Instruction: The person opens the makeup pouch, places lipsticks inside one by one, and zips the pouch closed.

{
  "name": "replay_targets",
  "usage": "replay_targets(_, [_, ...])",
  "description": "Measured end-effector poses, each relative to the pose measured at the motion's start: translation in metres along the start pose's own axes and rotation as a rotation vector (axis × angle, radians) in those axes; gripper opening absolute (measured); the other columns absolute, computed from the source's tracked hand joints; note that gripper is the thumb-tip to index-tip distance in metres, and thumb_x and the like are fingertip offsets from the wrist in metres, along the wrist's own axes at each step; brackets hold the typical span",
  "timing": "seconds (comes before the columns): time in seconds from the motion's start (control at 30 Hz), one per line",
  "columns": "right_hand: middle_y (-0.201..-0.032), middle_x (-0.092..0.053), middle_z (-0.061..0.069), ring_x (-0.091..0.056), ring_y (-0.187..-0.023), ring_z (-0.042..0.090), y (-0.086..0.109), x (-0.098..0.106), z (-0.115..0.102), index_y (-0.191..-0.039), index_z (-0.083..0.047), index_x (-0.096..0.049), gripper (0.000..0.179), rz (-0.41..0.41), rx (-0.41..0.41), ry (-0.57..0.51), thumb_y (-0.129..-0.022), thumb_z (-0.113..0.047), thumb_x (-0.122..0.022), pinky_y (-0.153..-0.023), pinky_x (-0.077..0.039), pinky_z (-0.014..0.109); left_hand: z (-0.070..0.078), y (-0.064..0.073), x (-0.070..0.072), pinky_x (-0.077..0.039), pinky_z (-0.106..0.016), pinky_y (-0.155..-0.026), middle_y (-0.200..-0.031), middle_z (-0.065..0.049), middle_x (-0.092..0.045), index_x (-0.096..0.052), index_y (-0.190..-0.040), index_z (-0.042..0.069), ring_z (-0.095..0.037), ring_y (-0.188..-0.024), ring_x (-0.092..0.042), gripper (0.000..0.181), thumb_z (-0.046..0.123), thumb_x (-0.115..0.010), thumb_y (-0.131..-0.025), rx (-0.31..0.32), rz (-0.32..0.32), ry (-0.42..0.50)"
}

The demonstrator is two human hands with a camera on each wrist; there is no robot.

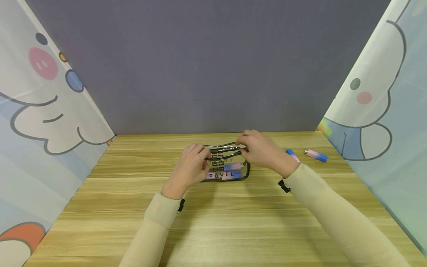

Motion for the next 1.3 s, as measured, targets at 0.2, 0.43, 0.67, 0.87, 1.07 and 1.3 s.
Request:
replay_targets(0.2, [-0.111,-0.066,0.01,-0.061,-0.098,0.029,0.01,0.003,0.011,-0.115,-0.006,-0.074,0.022,0.028,-0.008,0.01,-0.094,-0.007,-0.068,-0.071,-0.052,0.04,0.0,0.0,-0.001,-0.047,-0.037,-0.078,-0.09,-0.004,-0.063,-0.068,-0.091,0.007,-0.024,-0.085,-0.056,0.023,-0.005,-0.072,-0.072,-0.004,0.007,0.0])
replay_targets(0.43, [-0.111,-0.066,0.013,-0.063,-0.101,0.031,0.018,0.004,0.024,-0.115,-0.003,-0.073,0.022,0.025,-0.025,0.012,-0.094,-0.007,-0.067,-0.081,-0.054,0.047,-0.002,-0.001,-0.001,-0.047,-0.038,-0.079,-0.09,-0.003,-0.063,-0.068,-0.092,0.007,-0.024,-0.086,-0.056,0.022,-0.004,-0.073,-0.073,0.003,0.0,-0.003])
replay_targets(0.67, [-0.111,-0.067,0.014,-0.064,-0.101,0.032,0.025,0.002,0.034,-0.114,-0.004,-0.073,0.022,0.018,-0.066,0.033,-0.093,-0.008,-0.068,-0.083,-0.054,0.05,-0.001,-0.001,-0.001,-0.046,-0.037,-0.079,-0.091,-0.004,-0.063,-0.067,-0.092,0.007,-0.024,-0.088,-0.057,0.023,-0.005,-0.072,-0.073,0.005,0.005,0.004])
replay_targets(0.87, [-0.108,-0.068,0.013,-0.066,-0.096,0.031,0.029,-0.001,0.042,-0.113,-0.003,-0.072,0.021,0.025,-0.085,0.041,-0.093,-0.009,-0.068,-0.079,-0.055,0.049,-0.001,-0.001,-0.001,-0.047,-0.038,-0.081,-0.091,-0.004,-0.063,-0.067,-0.092,0.006,-0.025,-0.089,-0.057,0.022,-0.005,-0.072,-0.073,0.003,0.004,0.005])
replay_targets(1.07, [-0.107,-0.068,0.014,-0.066,-0.096,0.034,0.033,0.0,0.051,-0.112,-0.001,-0.072,0.021,0.036,-0.081,0.035,-0.092,-0.008,-0.068,-0.08,-0.054,0.05,-0.001,-0.002,-0.001,-0.047,-0.037,-0.078,-0.091,-0.004,-0.064,-0.068,-0.092,0.006,-0.024,-0.087,-0.057,0.023,-0.006,-0.072,-0.073,-0.002,0.003,0.001])
replay_targets(1.3, [-0.11,-0.066,0.017,-0.064,-0.099,0.034,0.038,0.008,0.058,-0.115,0.001,-0.071,0.024,0.02,-0.11,0.048,-0.093,-0.008,-0.067,-0.083,-0.053,0.051,-0.002,-0.002,0.0,-0.045,-0.037,-0.076,-0.091,-0.004,-0.064,-0.068,-0.093,0.007,-0.024,-0.086,-0.056,0.023,-0.006,-0.072,-0.074,0.007,-0.003,-0.009])
Point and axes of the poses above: each hand's wrist, its own y-axis away from the middle knuckle, its own x-axis out of the back of the hand, z = x × y, the point moved 1 cm from there along -y, towards the middle knuckle
